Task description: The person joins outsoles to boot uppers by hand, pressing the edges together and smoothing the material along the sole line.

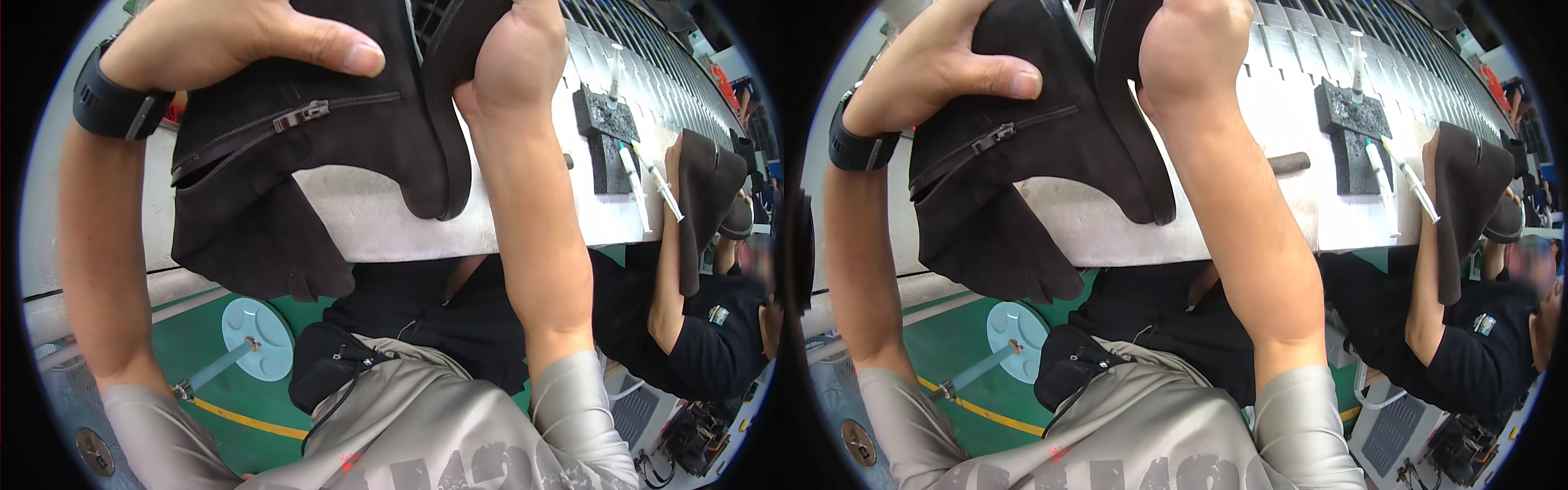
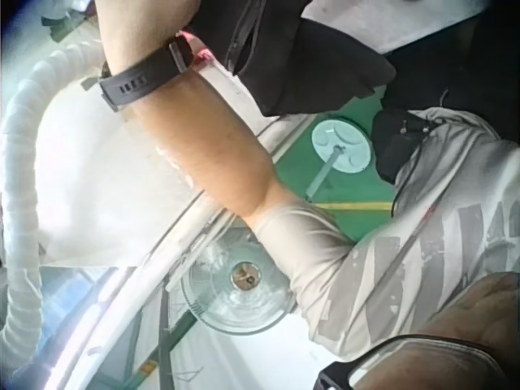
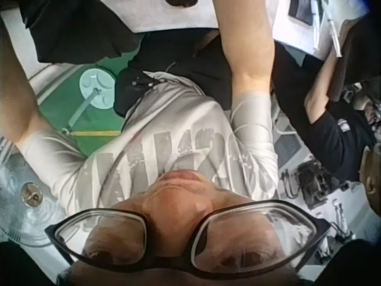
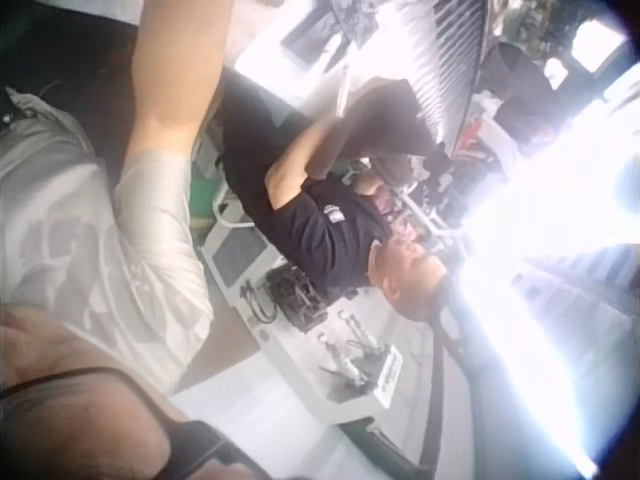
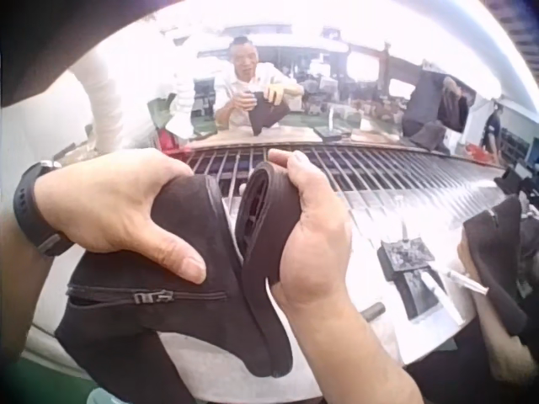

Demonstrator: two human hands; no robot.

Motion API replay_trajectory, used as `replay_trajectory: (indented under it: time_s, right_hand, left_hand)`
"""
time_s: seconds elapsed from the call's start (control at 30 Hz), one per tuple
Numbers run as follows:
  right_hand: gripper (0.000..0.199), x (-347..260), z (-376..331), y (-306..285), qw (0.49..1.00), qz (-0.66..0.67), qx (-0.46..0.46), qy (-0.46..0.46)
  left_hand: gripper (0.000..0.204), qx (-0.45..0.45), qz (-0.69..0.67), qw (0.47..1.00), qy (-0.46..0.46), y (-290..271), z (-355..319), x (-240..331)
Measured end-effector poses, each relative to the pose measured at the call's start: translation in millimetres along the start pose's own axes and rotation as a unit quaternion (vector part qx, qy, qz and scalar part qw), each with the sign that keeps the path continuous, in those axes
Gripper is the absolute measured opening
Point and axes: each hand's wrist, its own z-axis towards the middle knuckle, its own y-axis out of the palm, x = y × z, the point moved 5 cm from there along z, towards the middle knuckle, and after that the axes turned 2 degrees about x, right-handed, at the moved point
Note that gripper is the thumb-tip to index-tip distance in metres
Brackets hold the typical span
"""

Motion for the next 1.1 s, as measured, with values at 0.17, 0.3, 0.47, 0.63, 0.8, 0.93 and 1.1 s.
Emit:
replay_trajectory:
  time_s: [0.17,0.3,0.47,0.63,0.8,0.93,1.1]
  right_hand:
    - [0.036,-15.7,-1.6,7.0,0.977,-0.206,-0.012,-0.061]
    - [0.034,-16.4,4.2,14.9,0.972,-0.21,-0.049,-0.097]
    - [0.028,-18.8,6.1,2.8,0.978,-0.203,-0.035,-0.019]
    - [0.027,-27.2,-7.9,22.0,0.972,-0.231,-0.03,-0.024]
    - [0.03,-23.7,-14.7,11.0,0.996,-0.083,0.005,-0.025]
    - [0.032,-31.3,-11.0,10.0,0.981,-0.188,-0.025,-0.048]
    - [0.019,-50.8,-20.3,26.8,0.942,-0.266,-0.035,-0.202]
  left_hand:
    - [0.06,-0.026,-0.011,1.0,-0.002,-1.6,3.9,2.8]
    - [0.065,-0.036,-0.002,0.999,-0.014,-1.8,1.9,4.2]
    - [0.073,0.022,0.063,0.997,0.043,-2.5,13.7,9.7]
    - [0.086,0.076,-0.015,0.995,0.066,0.3,9.5,-34.2]
    - [0.09,0.018,-0.045,0.998,0.03,-3.3,11.4,-26.4]
    - [0.094,0.129,0.097,0.978,0.131,-1.2,6.7,-22.8]
    - [0.089,0.064,0.062,0.992,0.084,-4.2,5.0,-12.3]
